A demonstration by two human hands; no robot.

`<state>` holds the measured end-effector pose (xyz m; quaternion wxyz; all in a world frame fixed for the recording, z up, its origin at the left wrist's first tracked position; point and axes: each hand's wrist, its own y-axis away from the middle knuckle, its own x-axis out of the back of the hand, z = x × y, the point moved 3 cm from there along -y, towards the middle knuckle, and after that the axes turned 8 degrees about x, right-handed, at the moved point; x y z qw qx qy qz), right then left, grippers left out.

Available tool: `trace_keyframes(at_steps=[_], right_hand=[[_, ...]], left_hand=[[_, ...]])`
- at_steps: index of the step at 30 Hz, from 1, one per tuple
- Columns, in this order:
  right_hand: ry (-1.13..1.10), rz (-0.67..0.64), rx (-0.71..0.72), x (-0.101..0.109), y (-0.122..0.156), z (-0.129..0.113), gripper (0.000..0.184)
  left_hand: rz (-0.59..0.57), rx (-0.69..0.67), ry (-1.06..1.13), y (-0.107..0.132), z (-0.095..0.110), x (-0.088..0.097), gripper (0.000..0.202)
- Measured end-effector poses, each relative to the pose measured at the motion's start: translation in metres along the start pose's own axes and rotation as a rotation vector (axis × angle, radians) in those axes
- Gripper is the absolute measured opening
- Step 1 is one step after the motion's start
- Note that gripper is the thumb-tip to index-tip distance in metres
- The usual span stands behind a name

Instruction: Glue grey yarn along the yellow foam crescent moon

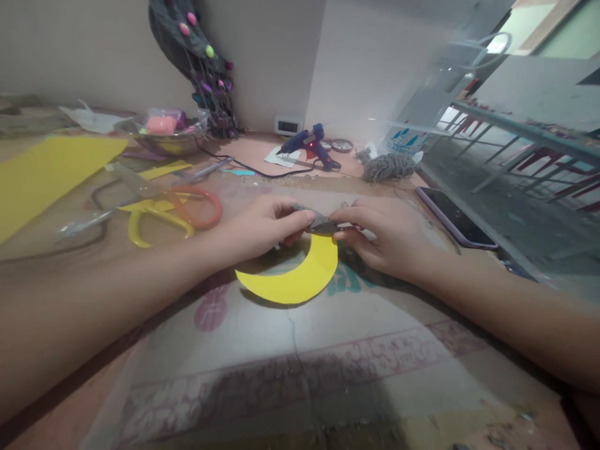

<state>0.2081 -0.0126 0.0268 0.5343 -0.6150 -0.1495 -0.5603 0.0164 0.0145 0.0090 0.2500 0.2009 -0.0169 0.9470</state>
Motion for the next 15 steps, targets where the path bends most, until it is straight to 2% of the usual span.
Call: trace_keyframes(at_steps=[10,15], right_hand=[[0.057,0.029,0.064,0.0001,-0.0018,-0.0027,0.023],[0.056,0.003,0.057,0.0008,-0.0024,-0.0029,0.023]], left_hand=[[-0.037,-0.008,0.0,-0.0018,-0.0017,-0.0006,0.033],[-0.042,-0.006,-0.004,-0.0015,-0.0019,-0.0003,0.032]])
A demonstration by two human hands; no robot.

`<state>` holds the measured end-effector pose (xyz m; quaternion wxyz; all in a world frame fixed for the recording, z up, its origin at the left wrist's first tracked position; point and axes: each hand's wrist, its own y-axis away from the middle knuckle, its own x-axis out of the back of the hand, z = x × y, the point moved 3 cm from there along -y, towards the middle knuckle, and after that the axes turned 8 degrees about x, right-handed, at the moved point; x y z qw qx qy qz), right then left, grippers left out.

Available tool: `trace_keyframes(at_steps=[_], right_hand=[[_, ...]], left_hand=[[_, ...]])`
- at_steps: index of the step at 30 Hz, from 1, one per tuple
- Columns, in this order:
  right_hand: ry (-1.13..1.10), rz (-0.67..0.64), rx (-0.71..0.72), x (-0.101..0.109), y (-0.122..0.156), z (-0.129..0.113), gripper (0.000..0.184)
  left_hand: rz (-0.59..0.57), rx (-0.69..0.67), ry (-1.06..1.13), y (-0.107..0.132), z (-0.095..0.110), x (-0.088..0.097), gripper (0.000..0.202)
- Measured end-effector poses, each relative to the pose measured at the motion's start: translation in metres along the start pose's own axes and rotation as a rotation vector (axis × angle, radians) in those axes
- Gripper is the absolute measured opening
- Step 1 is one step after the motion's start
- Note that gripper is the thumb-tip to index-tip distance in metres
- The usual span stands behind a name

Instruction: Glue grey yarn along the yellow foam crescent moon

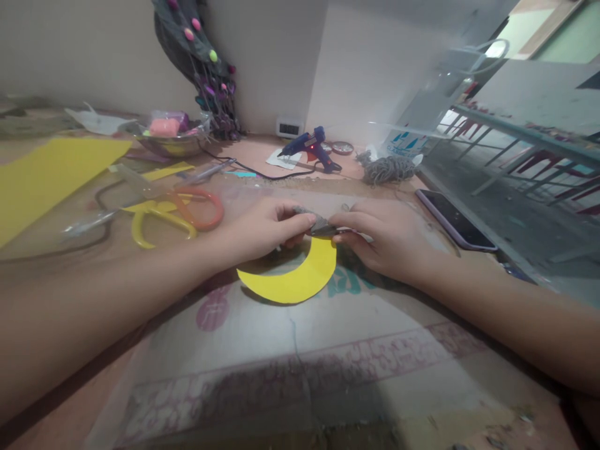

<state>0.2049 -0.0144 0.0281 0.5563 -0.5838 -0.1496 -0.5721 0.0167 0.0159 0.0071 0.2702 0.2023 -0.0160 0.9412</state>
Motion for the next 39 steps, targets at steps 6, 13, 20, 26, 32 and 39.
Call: trace_keyframes(at_steps=[6,13,20,26,32,39], right_hand=[[0.023,0.004,0.005,0.0003,0.0,-0.0004,0.023],[0.074,0.008,0.023,-0.0014,0.0002,0.0002,0.021],[-0.048,0.033,-0.063,-0.0006,0.0032,0.0026,0.022],[-0.112,0.028,-0.105,0.0002,0.0042,0.0049,0.023],[-0.039,0.055,-0.024,0.0004,0.004,0.0031,0.021],[-0.005,0.052,-0.008,0.0001,0.0043,0.0035,0.021]], left_hand=[[-0.004,0.004,0.009,-0.0005,0.0003,-0.0006,0.032],[0.0,0.025,-0.016,-0.0018,-0.0005,-0.0002,0.03],[-0.001,0.014,-0.024,-0.0022,-0.0034,0.0012,0.032],[0.006,-0.013,-0.007,-0.0025,-0.0047,0.0019,0.032],[0.007,-0.016,0.006,-0.0018,-0.0023,0.0013,0.029],[0.017,-0.029,-0.003,-0.0014,-0.0011,0.0014,0.03]])
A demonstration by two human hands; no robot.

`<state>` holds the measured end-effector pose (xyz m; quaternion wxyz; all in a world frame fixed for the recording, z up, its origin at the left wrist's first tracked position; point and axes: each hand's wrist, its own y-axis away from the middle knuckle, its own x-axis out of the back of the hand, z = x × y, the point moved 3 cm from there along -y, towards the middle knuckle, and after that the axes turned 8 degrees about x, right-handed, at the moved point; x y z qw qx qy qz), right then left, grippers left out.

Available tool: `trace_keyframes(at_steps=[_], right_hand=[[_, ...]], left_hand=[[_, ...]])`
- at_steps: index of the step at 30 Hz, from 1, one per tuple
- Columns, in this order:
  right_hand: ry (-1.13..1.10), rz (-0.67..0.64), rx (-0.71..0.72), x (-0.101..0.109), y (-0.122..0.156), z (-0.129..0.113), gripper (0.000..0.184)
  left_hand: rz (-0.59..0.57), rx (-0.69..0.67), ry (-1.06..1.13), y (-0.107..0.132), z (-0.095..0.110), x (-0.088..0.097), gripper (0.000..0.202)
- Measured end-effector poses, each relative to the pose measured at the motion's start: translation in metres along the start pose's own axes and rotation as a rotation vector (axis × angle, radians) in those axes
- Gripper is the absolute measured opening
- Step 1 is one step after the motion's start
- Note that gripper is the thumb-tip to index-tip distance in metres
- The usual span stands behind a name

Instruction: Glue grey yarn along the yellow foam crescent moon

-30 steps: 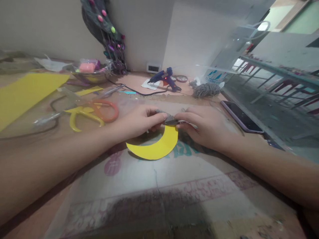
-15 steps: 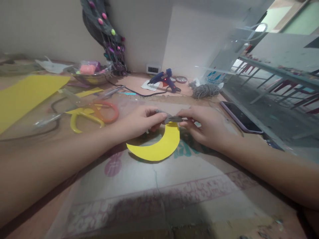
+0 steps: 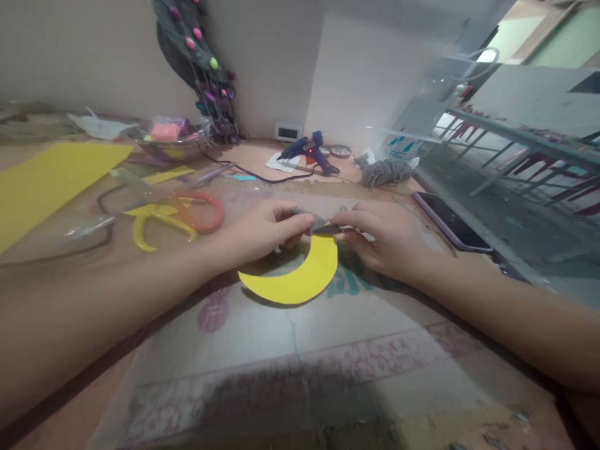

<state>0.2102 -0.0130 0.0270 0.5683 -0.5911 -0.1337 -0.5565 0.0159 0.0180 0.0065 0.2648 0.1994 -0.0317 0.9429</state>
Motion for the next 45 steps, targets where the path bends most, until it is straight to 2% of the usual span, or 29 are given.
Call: trace_keyframes(at_steps=[14,26,39,45], right_hand=[[0.058,0.027,0.048,-0.0005,0.0003,0.0002,0.022],[0.06,0.043,0.053,-0.0001,0.0001,-0.0003,0.02],[0.043,-0.053,0.052,0.0003,-0.0016,0.0007,0.024],[0.05,-0.054,0.064,0.0015,-0.0021,0.0001,0.023]], left_hand=[[-0.052,0.023,0.027,-0.0003,-0.0004,-0.0006,0.03],[-0.045,0.027,0.026,-0.001,-0.0028,-0.0003,0.03],[-0.057,0.039,0.024,-0.0014,-0.0028,-0.0005,0.03],[-0.055,0.036,0.016,-0.0015,-0.0023,-0.0005,0.03]])
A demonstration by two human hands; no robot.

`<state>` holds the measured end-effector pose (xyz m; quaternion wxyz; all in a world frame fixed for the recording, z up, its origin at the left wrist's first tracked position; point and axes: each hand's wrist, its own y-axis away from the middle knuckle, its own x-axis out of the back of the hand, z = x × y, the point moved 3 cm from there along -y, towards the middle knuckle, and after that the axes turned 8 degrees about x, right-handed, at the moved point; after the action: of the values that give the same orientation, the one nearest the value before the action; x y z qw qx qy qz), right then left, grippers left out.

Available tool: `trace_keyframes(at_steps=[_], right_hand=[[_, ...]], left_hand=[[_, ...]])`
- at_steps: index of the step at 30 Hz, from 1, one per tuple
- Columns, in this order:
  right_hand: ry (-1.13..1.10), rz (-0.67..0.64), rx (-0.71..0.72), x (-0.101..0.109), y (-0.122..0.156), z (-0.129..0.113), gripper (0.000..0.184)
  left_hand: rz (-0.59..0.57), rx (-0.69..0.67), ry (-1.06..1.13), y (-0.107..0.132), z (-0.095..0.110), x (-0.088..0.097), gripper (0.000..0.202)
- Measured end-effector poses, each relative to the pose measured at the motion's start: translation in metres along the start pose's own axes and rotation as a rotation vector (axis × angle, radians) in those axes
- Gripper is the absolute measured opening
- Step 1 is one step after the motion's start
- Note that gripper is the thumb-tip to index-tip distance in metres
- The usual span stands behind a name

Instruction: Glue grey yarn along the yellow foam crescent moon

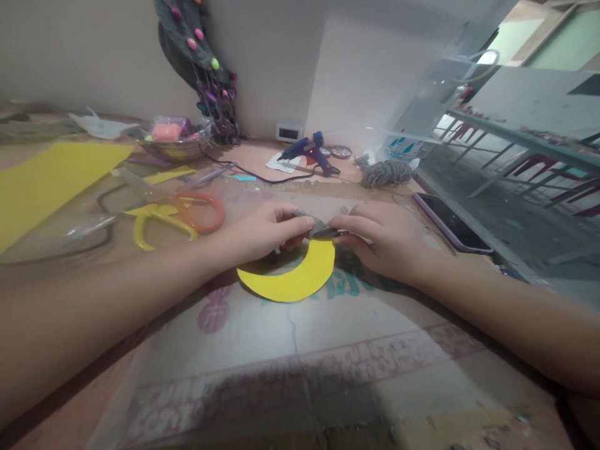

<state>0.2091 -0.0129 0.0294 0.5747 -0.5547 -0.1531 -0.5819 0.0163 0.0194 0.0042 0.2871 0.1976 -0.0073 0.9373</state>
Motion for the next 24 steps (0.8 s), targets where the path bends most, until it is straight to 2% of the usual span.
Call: trace_keyframes(at_steps=[18,24], right_hand=[[-0.016,0.032,0.008,-0.0016,-0.0001,-0.0003,0.021],[-0.098,0.045,-0.086,-0.0008,0.0021,0.0015,0.023]], left_hand=[[-0.001,0.013,0.018,0.001,0.0008,-0.0004,0.029],[0.013,-0.007,0.005,0.0016,0.0023,0.0001,0.031]])
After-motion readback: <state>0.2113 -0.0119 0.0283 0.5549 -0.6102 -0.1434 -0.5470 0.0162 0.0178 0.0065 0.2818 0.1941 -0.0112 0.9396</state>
